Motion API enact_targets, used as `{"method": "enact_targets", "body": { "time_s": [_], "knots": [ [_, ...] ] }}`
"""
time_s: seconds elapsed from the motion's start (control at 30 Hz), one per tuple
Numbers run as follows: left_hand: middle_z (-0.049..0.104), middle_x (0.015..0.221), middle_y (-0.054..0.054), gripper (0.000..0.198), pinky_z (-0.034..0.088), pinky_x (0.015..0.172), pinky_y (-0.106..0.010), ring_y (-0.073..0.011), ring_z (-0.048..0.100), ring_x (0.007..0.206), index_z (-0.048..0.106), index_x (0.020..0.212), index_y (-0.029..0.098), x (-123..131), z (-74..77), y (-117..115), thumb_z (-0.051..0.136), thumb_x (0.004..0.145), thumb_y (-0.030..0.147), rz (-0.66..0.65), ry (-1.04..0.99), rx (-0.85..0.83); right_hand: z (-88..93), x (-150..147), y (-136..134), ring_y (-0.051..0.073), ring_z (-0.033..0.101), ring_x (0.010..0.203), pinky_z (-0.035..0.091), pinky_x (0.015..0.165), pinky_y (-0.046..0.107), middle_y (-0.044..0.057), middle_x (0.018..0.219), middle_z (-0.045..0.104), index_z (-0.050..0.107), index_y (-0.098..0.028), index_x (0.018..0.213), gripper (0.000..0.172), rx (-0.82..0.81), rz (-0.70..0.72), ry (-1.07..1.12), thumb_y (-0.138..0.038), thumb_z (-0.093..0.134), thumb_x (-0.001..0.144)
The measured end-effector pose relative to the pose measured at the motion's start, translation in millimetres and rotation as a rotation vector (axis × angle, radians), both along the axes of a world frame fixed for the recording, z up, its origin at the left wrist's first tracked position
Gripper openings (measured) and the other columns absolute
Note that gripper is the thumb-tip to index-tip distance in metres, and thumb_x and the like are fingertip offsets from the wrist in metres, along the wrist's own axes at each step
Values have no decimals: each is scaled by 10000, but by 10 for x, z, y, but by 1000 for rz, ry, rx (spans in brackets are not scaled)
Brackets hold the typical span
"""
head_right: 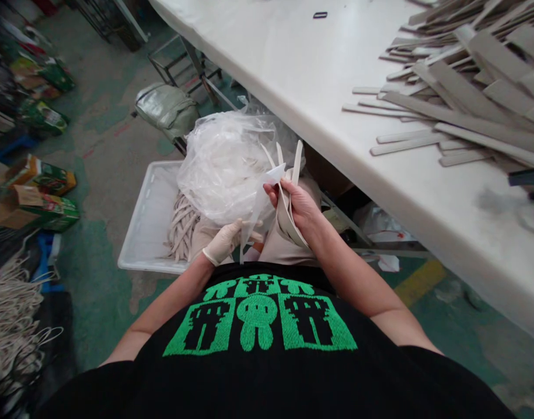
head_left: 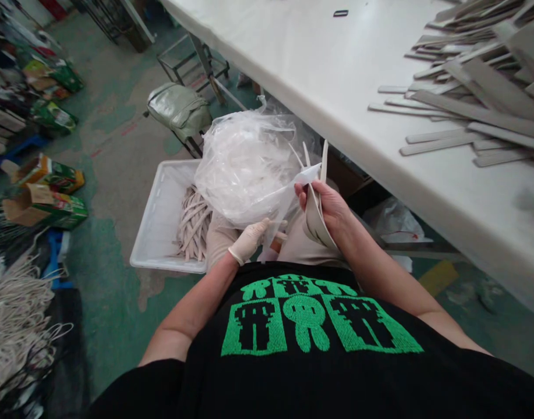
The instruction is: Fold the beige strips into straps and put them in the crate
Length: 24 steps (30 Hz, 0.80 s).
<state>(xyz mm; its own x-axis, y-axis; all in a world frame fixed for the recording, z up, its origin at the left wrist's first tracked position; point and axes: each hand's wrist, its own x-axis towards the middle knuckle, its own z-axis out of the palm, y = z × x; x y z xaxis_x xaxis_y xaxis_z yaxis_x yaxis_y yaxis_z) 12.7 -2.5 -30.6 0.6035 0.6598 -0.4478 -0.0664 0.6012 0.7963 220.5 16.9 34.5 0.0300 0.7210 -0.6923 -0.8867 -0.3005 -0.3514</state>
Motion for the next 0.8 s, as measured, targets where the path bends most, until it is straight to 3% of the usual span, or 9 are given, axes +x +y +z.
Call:
{"method": "enact_targets", "body": {
  "time_s": [0.13, 0.23, 0.37, 0.43, 0.63, 0.73, 0.8],
  "knots": [
    [734, 1178, -124, 576, 479, 1032, -411, -275, 680, 1079, 719, 1195, 140, 65, -59, 76, 789, 765, 517, 136, -61, 82, -46, -77, -12, 139, 723, 629, 583, 473, 163, 32, 721, 733, 619, -165, 922, 72, -13, 26, 30, -127, 563, 949],
    [683, 1293, -85, 618, 501, 1010, -393, -245, 683, 1079, 667, 1286, 222, 133, -62, 116, 849, 724, 404, 223, -125, 118, -87, -89, -34, 151, 733, 666, 600, 504, 180, 33, 742, 742, 627, -170, 929, 40, 6, 33, 38, -134, 621, 913],
    [755, 1074, -115, 596, 564, 819, -368, -217, 722, 832, 699, 1213, 174, 126, -87, 78, 812, 735, 512, 165, -152, -32, -68, -32, -25, 137, 723, 638, 592, 497, 164, 22, 724, 733, 630, -173, 906, 32, 37, 5, 36, -143, 620, 916],
    [766, 924, -111, 595, 554, 736, -333, -199, 709, 740, 713, 1166, 134, 89, -119, 29, 848, 698, 477, 125, -117, -95, -43, 14, -10, 123, 712, 608, 584, 489, 149, 18, 713, 726, 626, -169, 890, 52, 45, -18, 40, -136, 603, 924],
    [664, 682, -2, 529, 403, 517, -183, -49, 540, 499, 707, 1127, 111, 23, -168, -85, 881, 673, 320, 117, -142, -227, -27, 74, -31, 120, 687, 575, 587, 485, 151, 22, 677, 704, 610, -165, 856, 78, 73, -36, 65, -99, 593, 894],
    [622, 630, 44, 512, 368, 489, -176, 7, 389, 376, 707, 1142, 131, 41, -177, -153, 869, 687, 300, -23, -163, -307, -34, 41, -66, 125, 684, 576, 596, 499, 163, 30, 665, 698, 613, -160, 848, 94, 95, -33, 54, -91, 570, 895],
    [624, 616, 39, 508, 347, 466, -182, 2, 384, 358, 717, 1126, 130, 62, -181, -212, 867, 687, 339, -105, -145, -315, -37, 24, -77, 121, 674, 561, 594, 495, 163, 35, 655, 696, 615, -155, 846, 129, 97, -36, 35, -79, 532, 909]
  ]
}}
